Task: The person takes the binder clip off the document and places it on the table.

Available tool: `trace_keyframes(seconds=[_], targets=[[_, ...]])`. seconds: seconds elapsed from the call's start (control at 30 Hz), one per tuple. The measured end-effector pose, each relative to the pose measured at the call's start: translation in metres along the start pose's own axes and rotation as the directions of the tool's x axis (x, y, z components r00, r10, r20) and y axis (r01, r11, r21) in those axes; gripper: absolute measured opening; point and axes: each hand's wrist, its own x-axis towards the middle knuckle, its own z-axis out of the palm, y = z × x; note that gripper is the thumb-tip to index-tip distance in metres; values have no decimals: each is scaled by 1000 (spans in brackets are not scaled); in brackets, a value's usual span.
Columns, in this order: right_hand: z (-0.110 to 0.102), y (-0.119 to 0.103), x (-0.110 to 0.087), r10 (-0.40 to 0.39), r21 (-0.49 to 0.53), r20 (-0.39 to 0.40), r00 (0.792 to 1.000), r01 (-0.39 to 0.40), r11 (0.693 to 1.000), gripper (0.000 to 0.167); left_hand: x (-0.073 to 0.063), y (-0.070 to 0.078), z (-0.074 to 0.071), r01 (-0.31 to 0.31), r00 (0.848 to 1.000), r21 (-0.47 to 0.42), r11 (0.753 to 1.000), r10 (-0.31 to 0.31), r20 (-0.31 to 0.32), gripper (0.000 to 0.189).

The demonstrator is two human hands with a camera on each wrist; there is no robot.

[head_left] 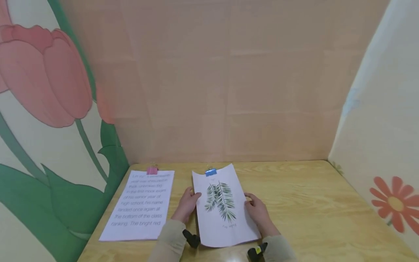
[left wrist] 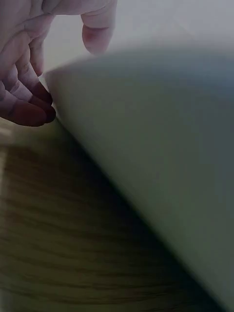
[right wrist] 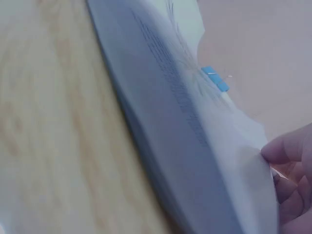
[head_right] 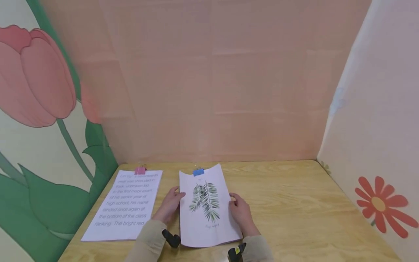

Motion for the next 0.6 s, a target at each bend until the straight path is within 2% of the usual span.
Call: trace_keyframes(seconds=[0.1, 0.17, 0.33, 0.47, 0.6], targets=[[-3, 1, -3, -1, 22, -16, 1000, 1, 1000, 41, 7, -2, 4, -55, 998, 52, 997, 56, -19, 53], [-4, 2, -4, -8, 15, -25, 1000, 8, 1000, 40, 11, -2, 5, -67, 997, 84, 994, 71, -41, 49], [-5, 6, -2, -56, -22, -66, 996, 54, 998, 30, 19, -2, 7, -65, 994, 95, 993, 73, -87, 49], [-7, 7, -1, -71, -35, -94, 993, 68, 997, 21, 24, -1, 8, -98, 990, 141, 985, 111, -89, 41], [-10, 8, 0, -50, -45, -92, 995, 46, 998, 18, 28, -3, 8, -138, 985, 184, 973, 154, -74, 23]])
